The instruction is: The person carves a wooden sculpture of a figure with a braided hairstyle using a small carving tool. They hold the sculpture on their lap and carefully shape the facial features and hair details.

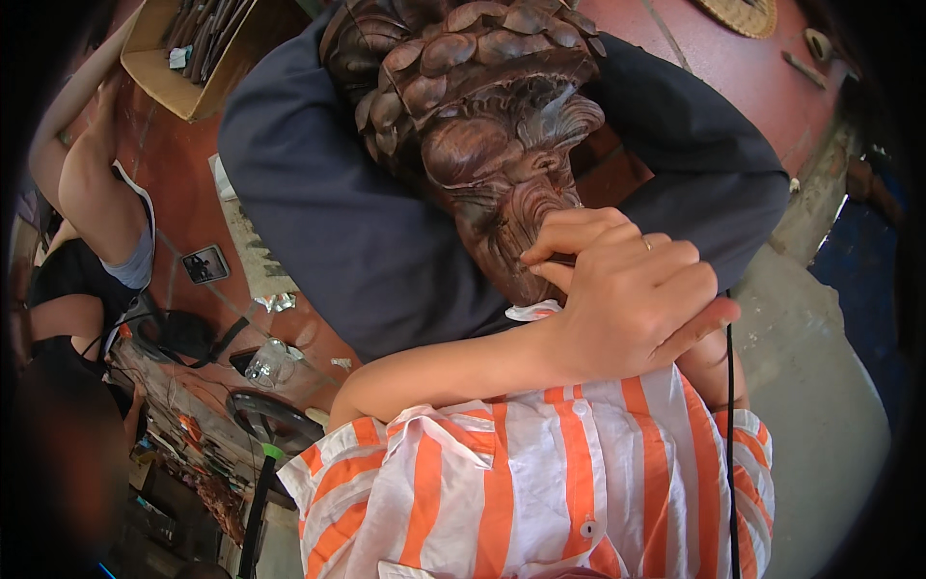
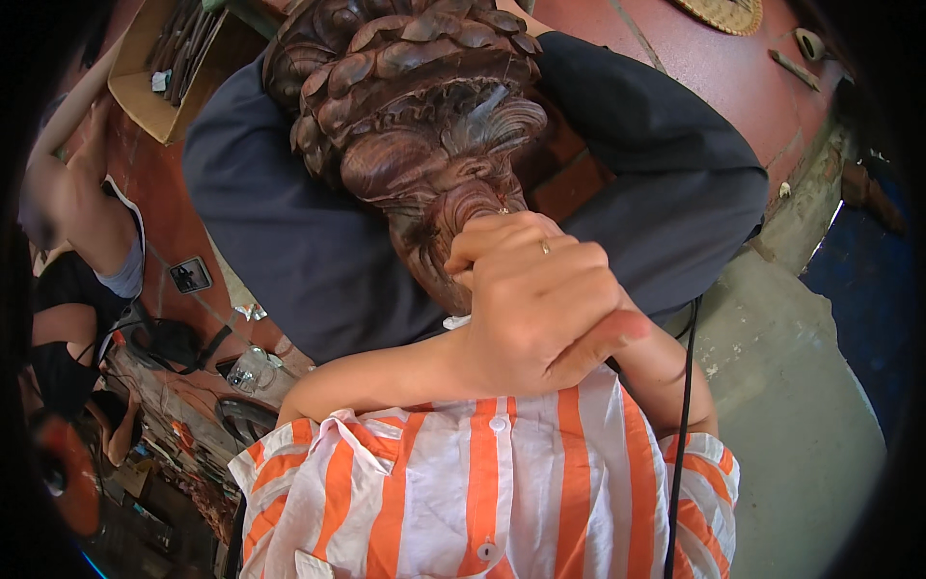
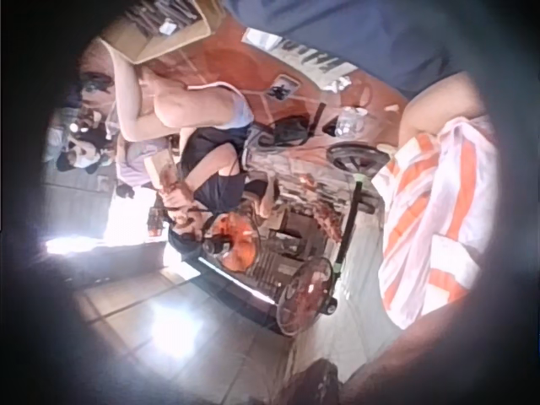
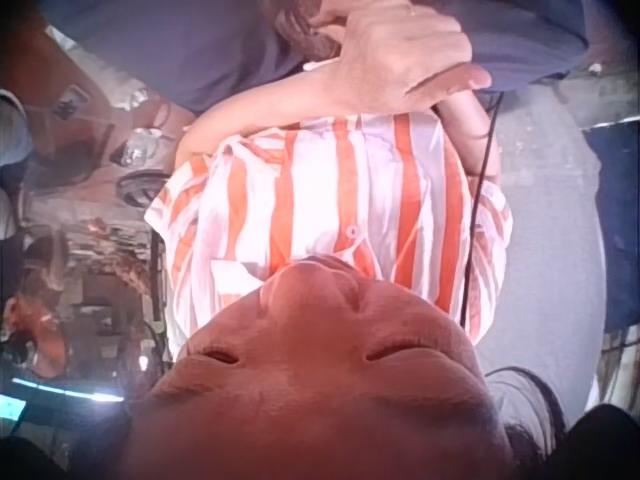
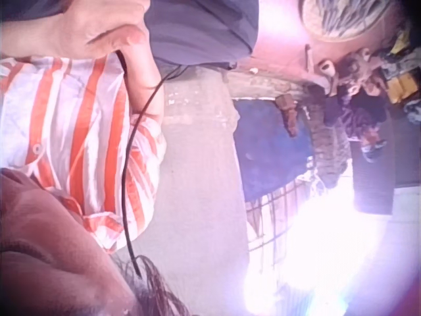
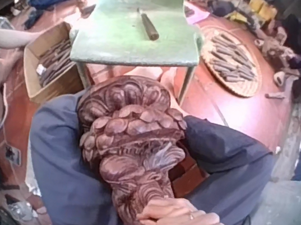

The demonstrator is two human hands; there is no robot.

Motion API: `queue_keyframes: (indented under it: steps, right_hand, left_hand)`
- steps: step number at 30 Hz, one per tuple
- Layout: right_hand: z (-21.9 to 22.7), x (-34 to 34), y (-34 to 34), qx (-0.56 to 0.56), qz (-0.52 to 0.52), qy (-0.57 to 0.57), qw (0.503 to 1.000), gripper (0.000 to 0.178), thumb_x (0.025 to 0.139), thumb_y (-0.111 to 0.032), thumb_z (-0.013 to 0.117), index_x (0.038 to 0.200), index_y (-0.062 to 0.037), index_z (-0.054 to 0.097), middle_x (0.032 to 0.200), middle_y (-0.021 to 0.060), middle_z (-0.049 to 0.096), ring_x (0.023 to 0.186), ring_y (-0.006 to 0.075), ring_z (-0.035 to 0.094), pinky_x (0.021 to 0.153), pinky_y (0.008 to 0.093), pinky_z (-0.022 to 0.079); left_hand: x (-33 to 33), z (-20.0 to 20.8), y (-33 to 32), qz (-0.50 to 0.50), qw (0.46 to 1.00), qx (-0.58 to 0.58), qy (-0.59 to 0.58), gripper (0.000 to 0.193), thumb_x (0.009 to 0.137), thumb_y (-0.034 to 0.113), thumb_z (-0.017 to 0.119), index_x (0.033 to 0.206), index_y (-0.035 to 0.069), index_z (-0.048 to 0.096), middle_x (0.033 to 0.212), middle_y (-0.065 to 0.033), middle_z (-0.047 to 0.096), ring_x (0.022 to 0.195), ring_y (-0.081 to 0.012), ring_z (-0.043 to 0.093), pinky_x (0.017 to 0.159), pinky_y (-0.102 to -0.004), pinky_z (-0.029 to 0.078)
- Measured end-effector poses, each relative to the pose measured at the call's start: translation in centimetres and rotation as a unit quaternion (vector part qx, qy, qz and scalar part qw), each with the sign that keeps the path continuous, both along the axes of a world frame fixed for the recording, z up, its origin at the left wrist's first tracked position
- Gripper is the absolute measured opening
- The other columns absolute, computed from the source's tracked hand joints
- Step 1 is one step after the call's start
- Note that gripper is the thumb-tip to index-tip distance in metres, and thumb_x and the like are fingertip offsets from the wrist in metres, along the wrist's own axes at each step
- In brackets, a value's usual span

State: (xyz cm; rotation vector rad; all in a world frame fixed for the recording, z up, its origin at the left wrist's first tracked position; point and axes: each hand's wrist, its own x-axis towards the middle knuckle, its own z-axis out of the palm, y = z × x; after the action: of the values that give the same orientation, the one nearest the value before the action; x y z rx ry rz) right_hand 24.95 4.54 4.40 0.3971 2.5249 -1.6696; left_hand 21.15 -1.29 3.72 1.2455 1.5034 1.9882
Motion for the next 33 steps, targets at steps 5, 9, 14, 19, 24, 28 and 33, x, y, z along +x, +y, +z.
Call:
queue_keyframes:
  steps: [5, 9, 14, 19, 24, 28, 33]
  right_hand:
    - [-0.2, 0.0, 0.0, -0.017, -0.002, 0.01, 1.0, 0.049, 0.074, -0.037, 0.058, 0.106, -0.0001, 0.058, 0.101, 0.0151, 0.058, 0.101, 0.0292, 0.056, 0.088, 0.0347, 0.044]
    - [0.0, 0.2, -0.2, -0.025, 0.0, 0.01, 1.0, 0.054, 0.074, -0.042, 0.055, 0.108, 0.0002, 0.057, 0.104, 0.0164, 0.058, 0.102, 0.03, 0.056, 0.089, 0.0354, 0.043]
    - [-0.1, 0.0, -0.1, -0.045, 0.0, 0.021, 0.999, 0.062, 0.074, -0.048, 0.052, 0.111, 0.0006, 0.056, 0.107, 0.0179, 0.057, 0.104, 0.031, 0.055, 0.09, 0.0362, 0.043]
    - [-0.2, 0.1, -0.1, -0.053, 0.001, 0.021, 0.998, 0.069, 0.074, -0.055, 0.048, 0.114, 0.001, 0.055, 0.111, 0.0195, 0.057, 0.106, 0.032, 0.054, 0.091, 0.037, 0.042]
    - [-0.4, -0.1, -0.2, -0.085, -0.002, 0.03, 0.996, 0.076, 0.075, -0.061, 0.045, 0.117, 0.0014, 0.054, 0.114, 0.0211, 0.056, 0.108, 0.033, 0.054, 0.092, 0.0379, 0.042]
    - [-0.5, 0.2, 0.0, -0.116, -0.005, 0.036, 0.993, 0.082, 0.075, -0.066, 0.042, 0.12, 0.0017, 0.054, 0.117, 0.0224, 0.056, 0.11, 0.0338, 0.053, 0.093, 0.0385, 0.042]
    - [-0.6, 1.6, -0.9, -0.293, -0.076, 0.088, 0.949, 0.09, 0.075, -0.073, 0.038, 0.123, 0.002, 0.052, 0.121, 0.024, 0.055, 0.112, 0.0348, 0.052, 0.094, 0.0393, 0.041]
  left_hand:
    - [-1.6, -0.8, 0.2, 0.001, 0.999, -0.032, -0.001, 0.039, 0.087, 0.028, 0.062, 0.062, 0.001, 0.05, 0.057, -0.0113, 0.045, 0.051, -0.0286, 0.043, 0.058, -0.0374, 0.033]
    - [-1.5, 0.3, -0.3, -0.017, 1.0, -0.002, -0.021, 0.04, 0.087, 0.029, 0.063, 0.06, 0.002, 0.049, 0.058, -0.0111, 0.046, 0.051, -0.0286, 0.044, 0.056, -0.0366, 0.032]
    - [-2.1, -0.2, -0.4, -0.021, 0.999, -0.035, -0.004, 0.043, 0.088, 0.031, 0.062, 0.06, 0.003, 0.047, 0.057, -0.01, 0.043, 0.05, -0.0278, 0.042, 0.056, -0.0375, 0.032]
    - [-1.5, 0.8, -0.1, 0.003, 1.0, 0.003, 0.0, 0.044, 0.089, 0.037, 0.06, 0.063, 0.004, 0.047, 0.06, -0.01, 0.044, 0.051, -0.0304, 0.041, 0.054, -0.0385, 0.032]
    - [-1.5, -0.9, 0.1, 0.027, 0.998, -0.022, 0.052, 0.04, 0.086, 0.033, 0.061, 0.063, 0.004, 0.048, 0.061, -0.0098, 0.041, 0.054, -0.0289, 0.044, 0.057, -0.0399, 0.035]
    - [-0.6, -0.2, 0.2, 0.03, 0.999, -0.011, 0.043, 0.033, 0.079, 0.03, 0.063, 0.064, 0.004, 0.049, 0.063, -0.0108, 0.044, 0.058, -0.0299, 0.047, 0.06, -0.0414, 0.038]
    - [-0.9, 0.1, -0.9, -0.01, 0.997, -0.05, 0.058, 0.027, 0.074, 0.03, 0.062, 0.067, 0.006, 0.05, 0.065, -0.0115, 0.047, 0.062, -0.0304, 0.052, 0.063, -0.0439, 0.042]
